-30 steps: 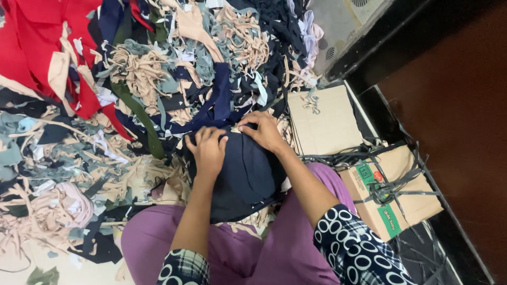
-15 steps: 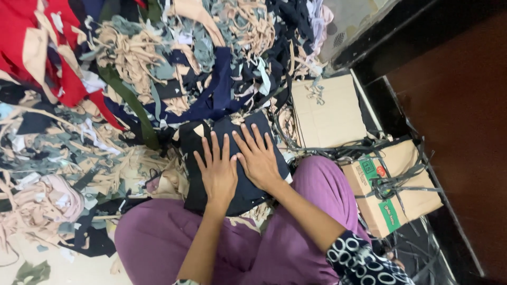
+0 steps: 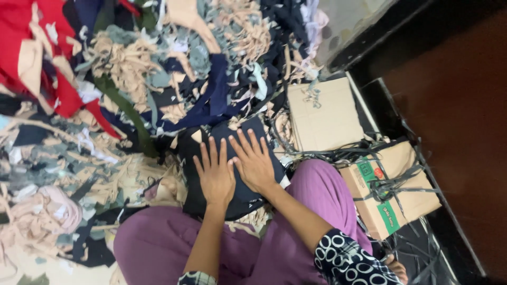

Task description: The person sits on the floor surrounded by fabric scraps and folds a dark piece of clothing. They then place the folded item into a cardboard box and secure it with a black strap.

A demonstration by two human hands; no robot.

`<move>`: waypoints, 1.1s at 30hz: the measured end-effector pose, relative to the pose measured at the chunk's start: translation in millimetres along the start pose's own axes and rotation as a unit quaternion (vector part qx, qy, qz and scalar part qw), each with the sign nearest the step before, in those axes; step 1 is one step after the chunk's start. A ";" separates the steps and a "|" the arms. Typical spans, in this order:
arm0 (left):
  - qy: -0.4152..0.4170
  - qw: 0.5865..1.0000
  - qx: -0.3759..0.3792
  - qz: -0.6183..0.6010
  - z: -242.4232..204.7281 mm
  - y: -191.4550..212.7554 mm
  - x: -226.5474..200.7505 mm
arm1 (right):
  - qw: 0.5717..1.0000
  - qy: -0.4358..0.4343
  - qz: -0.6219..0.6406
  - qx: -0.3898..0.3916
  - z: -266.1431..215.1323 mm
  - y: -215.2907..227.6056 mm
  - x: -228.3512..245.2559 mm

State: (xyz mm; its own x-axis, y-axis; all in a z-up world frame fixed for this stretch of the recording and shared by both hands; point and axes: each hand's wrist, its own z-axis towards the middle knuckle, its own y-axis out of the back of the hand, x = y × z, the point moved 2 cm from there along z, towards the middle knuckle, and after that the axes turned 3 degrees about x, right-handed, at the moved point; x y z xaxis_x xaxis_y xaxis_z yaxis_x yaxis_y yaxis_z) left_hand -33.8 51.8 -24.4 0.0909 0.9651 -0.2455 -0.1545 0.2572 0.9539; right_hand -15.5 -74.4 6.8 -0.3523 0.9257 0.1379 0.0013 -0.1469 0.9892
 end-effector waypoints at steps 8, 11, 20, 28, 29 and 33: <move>-0.006 0.999 -0.036 -0.016 7.2 2.1 -17.5 | 0.993 -0.002 0.097 -0.066 -1.1 20.0 -25.6; -0.053 0.991 -0.083 -0.094 26.2 22.3 -64.9 | 0.972 -0.032 0.163 -0.168 -2.3 51.3 -68.8; 0.037 0.916 0.119 -0.380 85.5 -115.3 -213.8 | 0.902 -0.382 0.094 -0.177 -43.9 33.3 -312.6; 0.189 0.870 0.220 -0.399 83.1 -175.5 -216.3 | 0.828 -0.505 0.237 -0.057 -62.3 4.9 -388.9; 0.209 0.853 0.215 -0.426 83.4 -176.0 -214.6 | 0.822 -0.511 0.241 -0.067 -65.6 14.9 -392.8; 0.248 0.841 0.208 -0.434 83.8 -159.7 -220.4 | 0.800 -0.514 0.288 -0.111 -73.7 54.4 -396.3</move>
State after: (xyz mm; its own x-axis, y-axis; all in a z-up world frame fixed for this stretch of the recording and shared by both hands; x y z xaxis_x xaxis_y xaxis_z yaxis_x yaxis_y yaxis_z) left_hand 53.2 -206.0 -108.2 -0.4453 0.3517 -0.8234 0.1251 0.9351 0.3316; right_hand 55.2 -474.9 2.2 0.6028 0.4634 0.6495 -0.3207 -0.6047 0.7290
